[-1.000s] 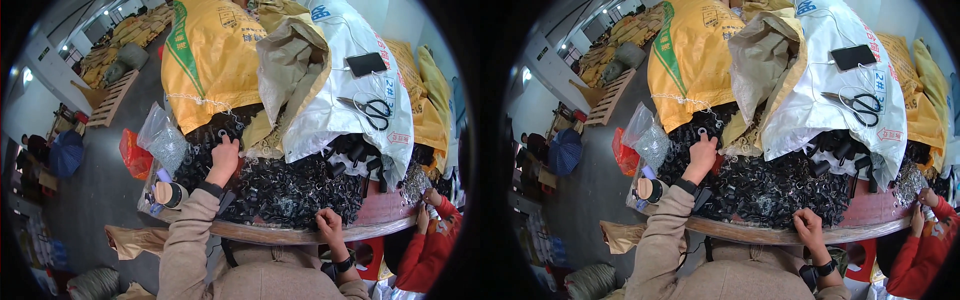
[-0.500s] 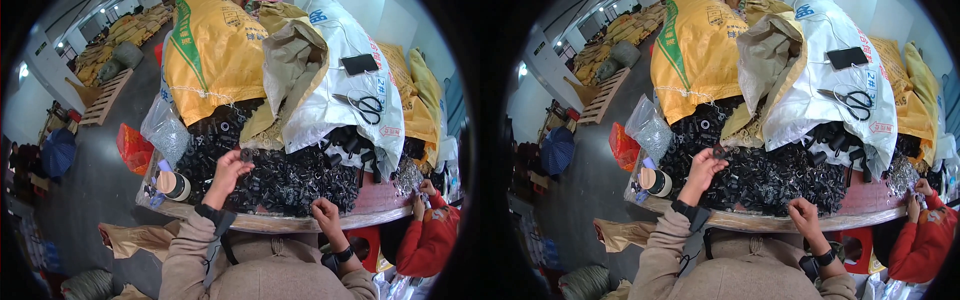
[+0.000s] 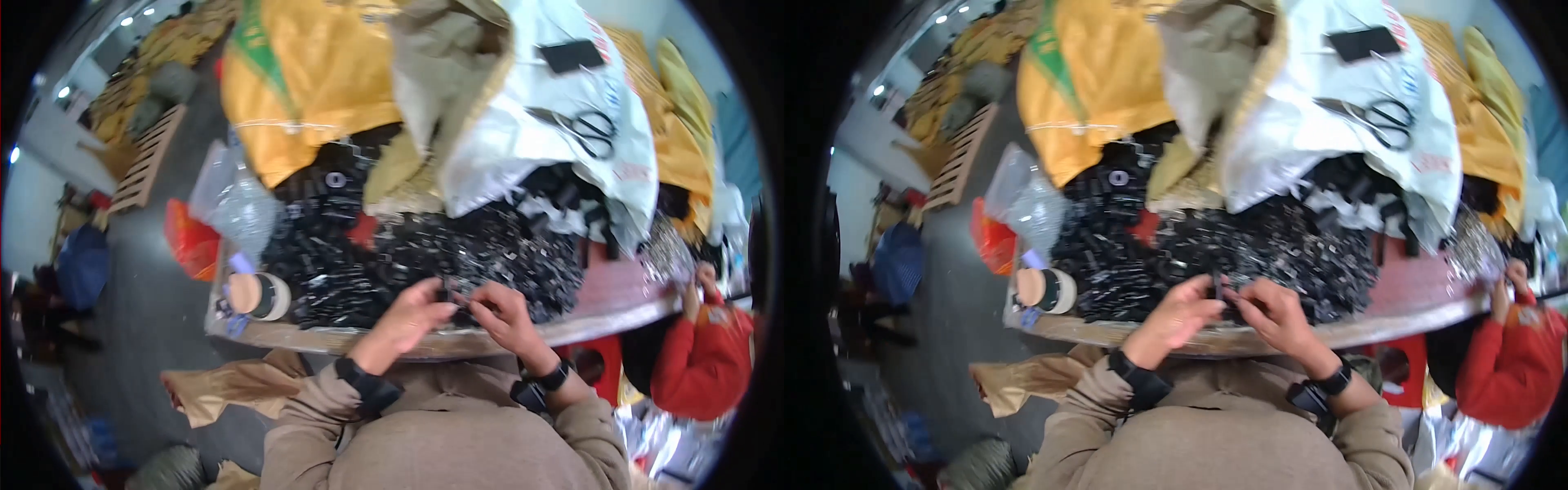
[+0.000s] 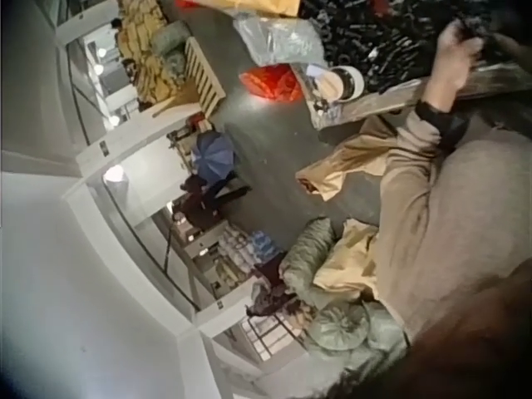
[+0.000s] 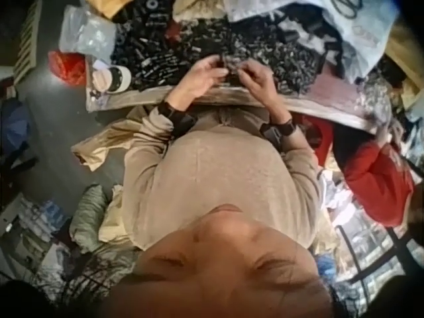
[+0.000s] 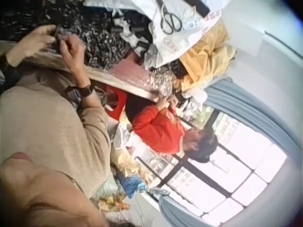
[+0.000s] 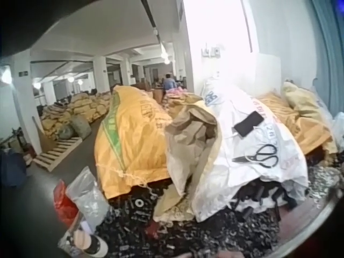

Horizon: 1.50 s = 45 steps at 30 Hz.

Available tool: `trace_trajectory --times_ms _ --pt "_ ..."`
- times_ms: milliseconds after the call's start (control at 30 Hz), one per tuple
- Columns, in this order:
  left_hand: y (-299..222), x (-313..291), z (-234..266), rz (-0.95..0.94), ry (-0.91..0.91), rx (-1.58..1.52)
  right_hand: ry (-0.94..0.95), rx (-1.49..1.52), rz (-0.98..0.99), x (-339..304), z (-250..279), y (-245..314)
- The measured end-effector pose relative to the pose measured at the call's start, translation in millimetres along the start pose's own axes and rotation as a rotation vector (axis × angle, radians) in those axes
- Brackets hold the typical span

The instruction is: The person picks up a black plastic component and a small metal clip, fits the clip into the component, and then inserts the assembly into a larger black housing before placing it into a bag.

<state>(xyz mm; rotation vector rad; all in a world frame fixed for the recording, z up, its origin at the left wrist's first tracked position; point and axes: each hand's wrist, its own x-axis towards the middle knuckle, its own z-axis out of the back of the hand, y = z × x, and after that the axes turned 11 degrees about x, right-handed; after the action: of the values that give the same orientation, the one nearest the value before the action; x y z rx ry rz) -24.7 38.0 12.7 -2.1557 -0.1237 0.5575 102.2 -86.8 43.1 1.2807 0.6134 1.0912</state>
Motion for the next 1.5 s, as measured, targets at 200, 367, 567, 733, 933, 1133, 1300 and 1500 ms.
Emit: trace_trajectory --times_ms 200,367,567,733,933,1133,1300,1500 --pt "25 3 -7 0.0 -0.052 0.03 -0.029 -0.01 0.004 -11 -14 -2" --pt "37 -1 -15 -0.068 0.007 -0.017 0.103 -0.127 0.126 -18 -10 -10" --pt "44 -8 -7 -0.103 0.038 0.048 0.235 -0.468 0.305 -15 -16 9" --pt "49 -7 -8 -0.088 -0.121 0.058 0.222 -0.497 0.412 -15 -12 -4" --pt "51 -8 -11 -0.069 0.043 0.168 0.239 -0.459 0.415 -20 -6 0" --pt "59 0 -14 -0.033 0.15 0.138 0.297 -0.354 0.243 -20 1 11" --pt "62 1 -15 0.015 0.128 0.108 0.316 -0.327 0.116 -20 1 5" --pt "56 -2 -12 0.058 0.164 0.001 0.28 -0.234 0.082 -19 3 -5"
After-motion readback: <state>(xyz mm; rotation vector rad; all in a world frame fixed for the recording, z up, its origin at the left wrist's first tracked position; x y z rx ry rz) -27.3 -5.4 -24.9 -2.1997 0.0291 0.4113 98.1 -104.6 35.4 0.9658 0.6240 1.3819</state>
